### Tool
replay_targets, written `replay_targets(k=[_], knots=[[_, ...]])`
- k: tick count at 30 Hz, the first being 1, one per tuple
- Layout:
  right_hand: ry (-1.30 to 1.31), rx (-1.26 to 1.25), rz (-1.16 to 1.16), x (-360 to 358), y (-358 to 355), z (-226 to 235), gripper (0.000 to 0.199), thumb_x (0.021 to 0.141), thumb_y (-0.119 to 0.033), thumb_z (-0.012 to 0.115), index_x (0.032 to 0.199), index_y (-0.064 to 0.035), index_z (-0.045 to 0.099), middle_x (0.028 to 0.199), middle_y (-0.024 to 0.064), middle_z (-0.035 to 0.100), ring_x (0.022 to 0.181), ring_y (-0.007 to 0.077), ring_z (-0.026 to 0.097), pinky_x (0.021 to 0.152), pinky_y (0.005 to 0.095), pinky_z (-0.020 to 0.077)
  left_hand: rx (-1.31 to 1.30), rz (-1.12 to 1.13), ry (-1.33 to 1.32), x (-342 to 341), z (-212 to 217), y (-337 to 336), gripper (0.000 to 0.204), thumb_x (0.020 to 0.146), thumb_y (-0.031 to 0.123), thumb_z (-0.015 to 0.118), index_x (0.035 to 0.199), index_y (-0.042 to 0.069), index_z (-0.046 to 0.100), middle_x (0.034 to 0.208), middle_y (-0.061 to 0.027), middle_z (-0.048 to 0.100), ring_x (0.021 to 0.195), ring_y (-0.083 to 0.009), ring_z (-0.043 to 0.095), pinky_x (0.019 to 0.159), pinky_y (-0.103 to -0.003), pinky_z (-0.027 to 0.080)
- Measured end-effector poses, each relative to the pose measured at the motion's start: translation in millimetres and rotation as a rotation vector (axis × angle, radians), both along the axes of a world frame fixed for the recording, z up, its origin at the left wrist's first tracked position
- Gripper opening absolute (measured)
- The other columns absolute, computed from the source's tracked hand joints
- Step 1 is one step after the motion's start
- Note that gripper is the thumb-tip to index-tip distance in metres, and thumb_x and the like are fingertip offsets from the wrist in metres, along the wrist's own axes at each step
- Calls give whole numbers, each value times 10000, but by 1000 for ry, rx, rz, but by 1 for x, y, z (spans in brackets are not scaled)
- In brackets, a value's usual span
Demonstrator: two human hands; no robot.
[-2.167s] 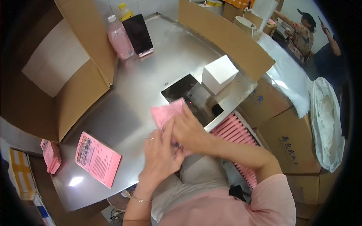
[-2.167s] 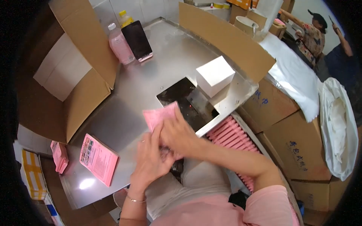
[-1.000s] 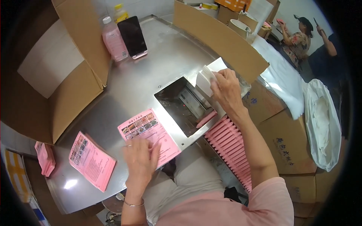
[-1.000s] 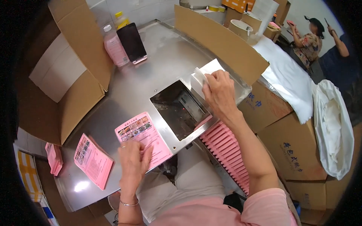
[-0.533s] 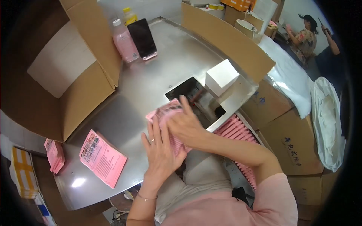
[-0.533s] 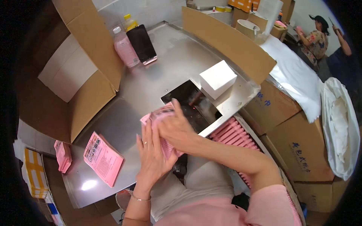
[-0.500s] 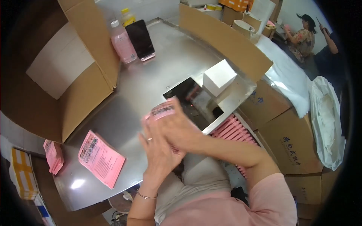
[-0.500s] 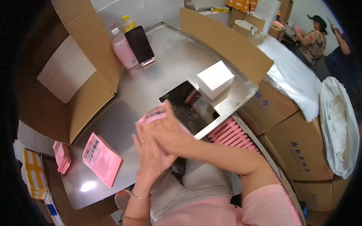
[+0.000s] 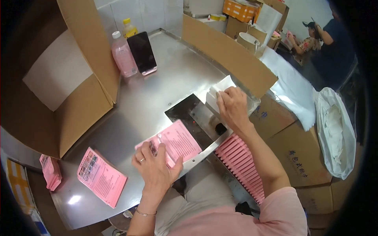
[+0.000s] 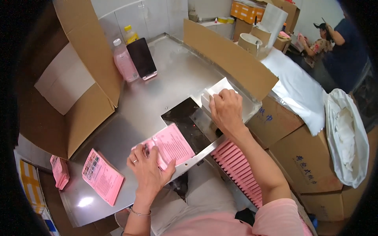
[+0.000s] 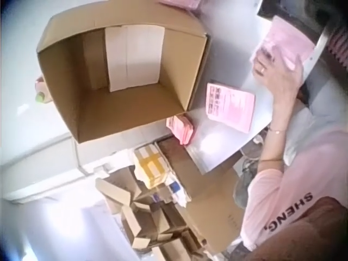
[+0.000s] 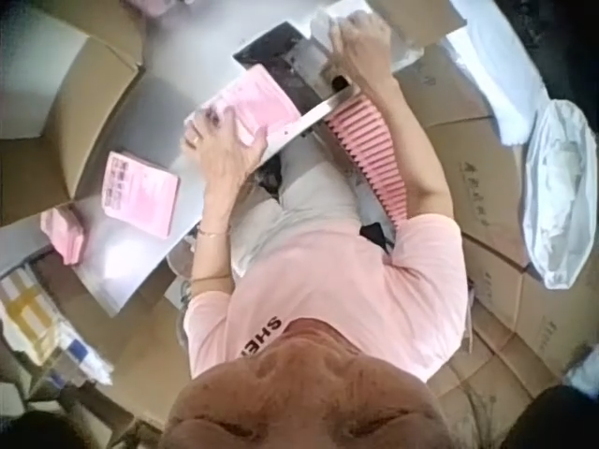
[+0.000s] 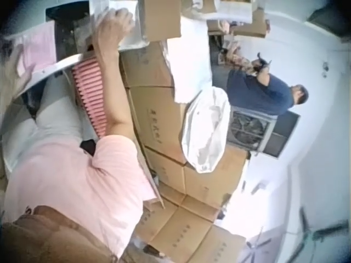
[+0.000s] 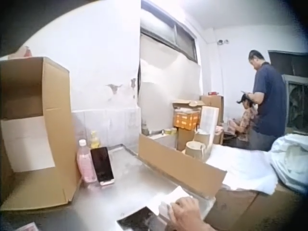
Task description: Counting stacks of pink tissue paper, feeding them into a wrapping machine, and then placing the finished packs into plastic bags and cardboard boxes.
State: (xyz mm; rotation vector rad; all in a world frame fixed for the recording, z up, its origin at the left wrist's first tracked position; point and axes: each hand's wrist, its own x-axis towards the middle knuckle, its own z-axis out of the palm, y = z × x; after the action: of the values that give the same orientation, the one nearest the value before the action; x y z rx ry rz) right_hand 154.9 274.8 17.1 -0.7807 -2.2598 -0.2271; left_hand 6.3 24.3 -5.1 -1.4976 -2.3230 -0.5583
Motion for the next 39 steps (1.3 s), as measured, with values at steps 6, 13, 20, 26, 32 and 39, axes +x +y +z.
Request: replay_targets(k=[6, 13, 20, 26, 32, 39], knots=[[107, -64, 31, 7, 8, -4, 233, 838, -47, 616, 1064, -11, 659, 954, 158, 590, 942, 333, 575, 848, 440, 461, -75, -79, -93, 4, 3, -4, 494, 761, 347, 716, 1166, 76, 633, 1218, -173, 539, 996, -337, 496, 842, -485, 376], [-152, -209, 840, -14, -138, -11, 329, 861, -129, 590, 1160, 7, 600, 1181, 227, 565, 1112, 409, 571, 1052, 604, 372, 22, -220, -404, -10, -4, -18, 640, 706, 263, 728, 1298, 80, 568, 1025, -160, 535, 939, -348, 520, 793, -460, 424], [-297, -112, 509, -86, -100, -49, 427, 791, -212, 661, 1149, 6, 582, 1053, 226, 606, 1091, 432, 560, 1084, 693, 249, 107, -214, -363, 9, 11, -3, 682, 746, 143, 704, 1391, 72, 493, 953, -161, 522, 882, -329, 521, 755, -422, 415], [-45, -381, 355, -53, -44, -72, 160, 787, -88, 641, 924, -6, 649, 898, 198, 680, 895, 341, 677, 983, 509, 453, 10, -186, -252, -6, 30, -51, 419, 762, 4, 660, 1173, 79, 647, 958, -103, 623, 868, -305, 567, 787, -421, 445], [82, 71, 178, -18, -61, 5, 257, 804, -153, 714, 1013, -11, 663, 928, 114, 660, 920, 282, 647, 816, 430, 487, 305, 178, -154, -51, 19, -108, 254, 694, 26, 606, 943, 75, 602, 1199, -168, 553, 1144, -399, 492, 996, -519, 360], [9, 125, -35, 6, 15, -22, 178, 869, -146, 673, 999, -26, 654, 918, 97, 563, 893, 260, 569, 808, 425, 441, -167, 419, -84, -87, 2, -138, 265, 779, 83, 593, 1038, 55, 544, 1000, -143, 557, 1019, -371, 512, 978, -535, 325]])
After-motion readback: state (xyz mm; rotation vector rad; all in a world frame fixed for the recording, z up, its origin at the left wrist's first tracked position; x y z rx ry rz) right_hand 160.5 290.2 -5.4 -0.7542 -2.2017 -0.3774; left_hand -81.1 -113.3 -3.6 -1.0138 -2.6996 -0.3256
